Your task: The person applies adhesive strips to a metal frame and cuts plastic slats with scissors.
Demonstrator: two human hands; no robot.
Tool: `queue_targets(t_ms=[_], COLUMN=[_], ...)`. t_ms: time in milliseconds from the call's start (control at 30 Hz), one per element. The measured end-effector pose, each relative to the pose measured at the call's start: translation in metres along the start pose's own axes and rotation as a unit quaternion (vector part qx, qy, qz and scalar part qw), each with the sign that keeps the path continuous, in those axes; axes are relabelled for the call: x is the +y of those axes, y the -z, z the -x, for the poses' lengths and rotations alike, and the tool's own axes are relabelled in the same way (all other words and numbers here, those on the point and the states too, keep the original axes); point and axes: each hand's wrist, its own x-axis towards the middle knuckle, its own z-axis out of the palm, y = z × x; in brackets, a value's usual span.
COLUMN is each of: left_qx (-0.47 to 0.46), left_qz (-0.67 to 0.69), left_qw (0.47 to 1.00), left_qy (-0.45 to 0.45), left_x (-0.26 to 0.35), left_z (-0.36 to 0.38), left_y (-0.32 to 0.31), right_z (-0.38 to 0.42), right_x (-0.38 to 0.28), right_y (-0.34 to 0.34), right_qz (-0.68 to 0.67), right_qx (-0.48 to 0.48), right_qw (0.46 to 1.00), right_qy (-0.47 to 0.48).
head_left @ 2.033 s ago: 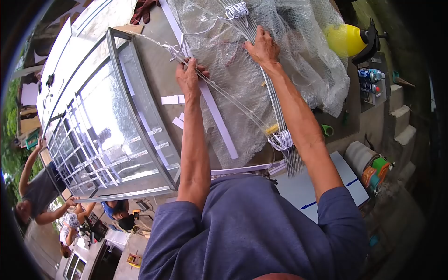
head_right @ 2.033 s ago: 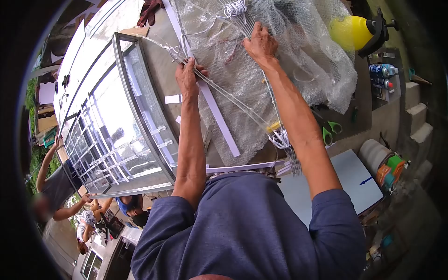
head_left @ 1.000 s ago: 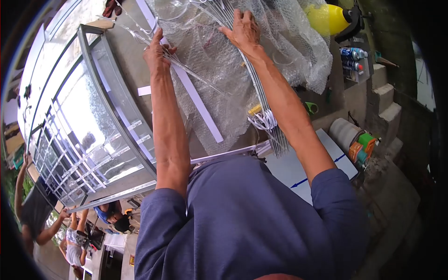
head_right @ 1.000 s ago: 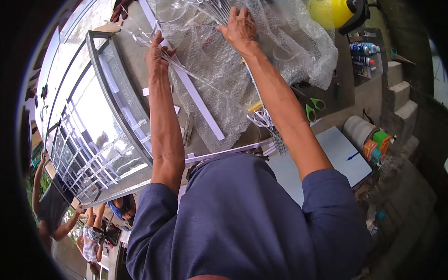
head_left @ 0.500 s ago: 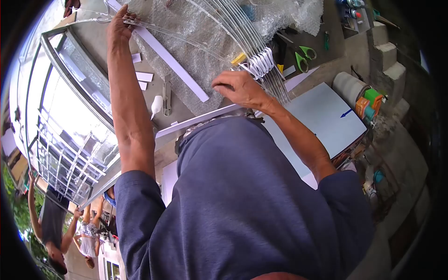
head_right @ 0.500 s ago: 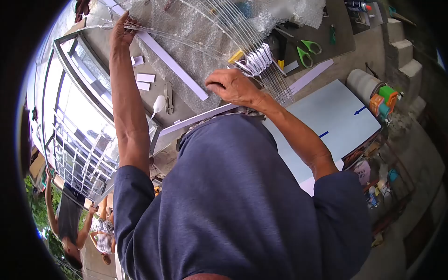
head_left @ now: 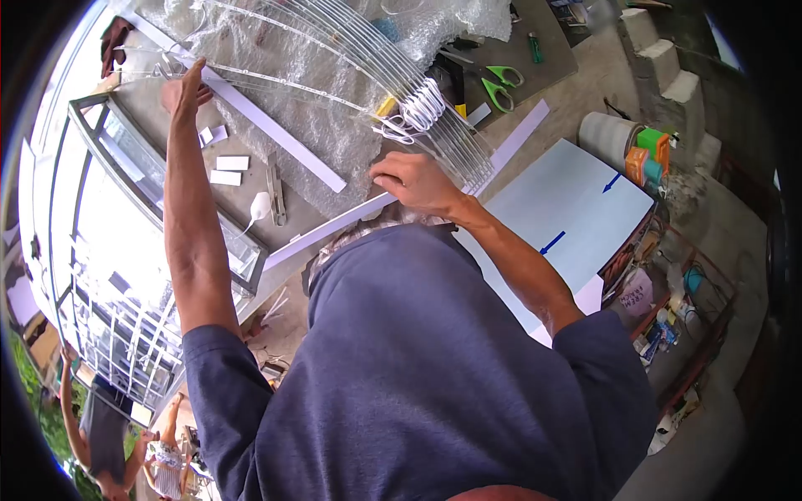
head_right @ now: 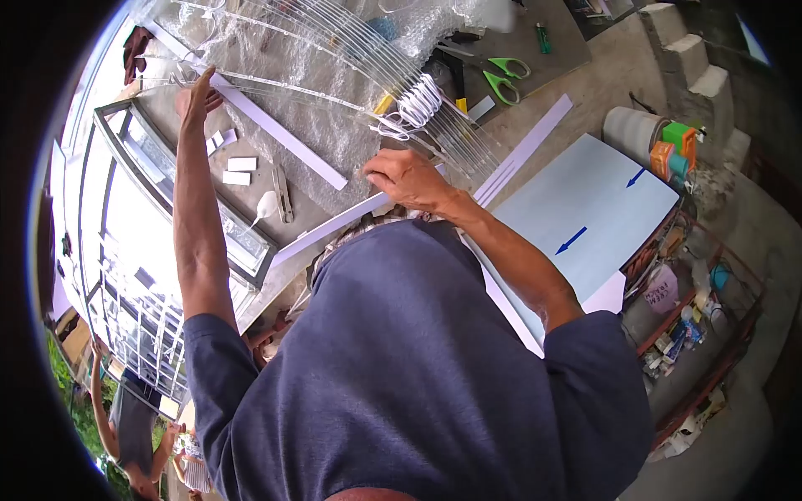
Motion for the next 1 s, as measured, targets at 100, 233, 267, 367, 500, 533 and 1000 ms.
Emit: queue_targets(t_ms=[100, 233, 267, 367, 500, 533, 1000], left_qx=[-0.002, -0.016, -0.024, 0.06, 0.145, 0.182, 0.305], left_qz=[-0.007, -0.016, -0.01, -0.077, -0.162, -0.169, 0.0], left_qw=[1.0, 0.999, 0.998, 0.992, 0.974, 0.966, 0.952], left_qy=[-0.015, -0.042, -0.057, -0.082, -0.071, -0.078, 0.006], left_x=[-0.002, -0.004, -0.008, -0.023, -0.024, -0.024, 0.018], left_z=[0.005, 0.021, 0.029, 0.04, 0.053, 0.048, 0.033], left_y=[0.002, 0.003, 0.0, 0.011, 0.007, 0.006, -0.037], right_z=[0.008, 0.029, 0.039, 0.048, 0.054, 0.054, 0.033], right_x=[0.004, 0.068, 0.094, 0.168, 0.2, 0.203, 0.19], right_y=[0.038, 0.104, 0.12, 0.14, 0.146, 0.15, 0.141], right_qz=[0.0, 0.197, 0.29, 0.326, 0.311, 0.297, 0.304], right_qx=[0.109, 0.262, 0.275, 0.218, 0.167, 0.163, 0.212], right_qw=[0.992, 0.941, 0.914, 0.915, 0.933, 0.939, 0.926], right_qy=[-0.058, -0.083, -0.068, -0.098, -0.069, -0.057, -0.077])
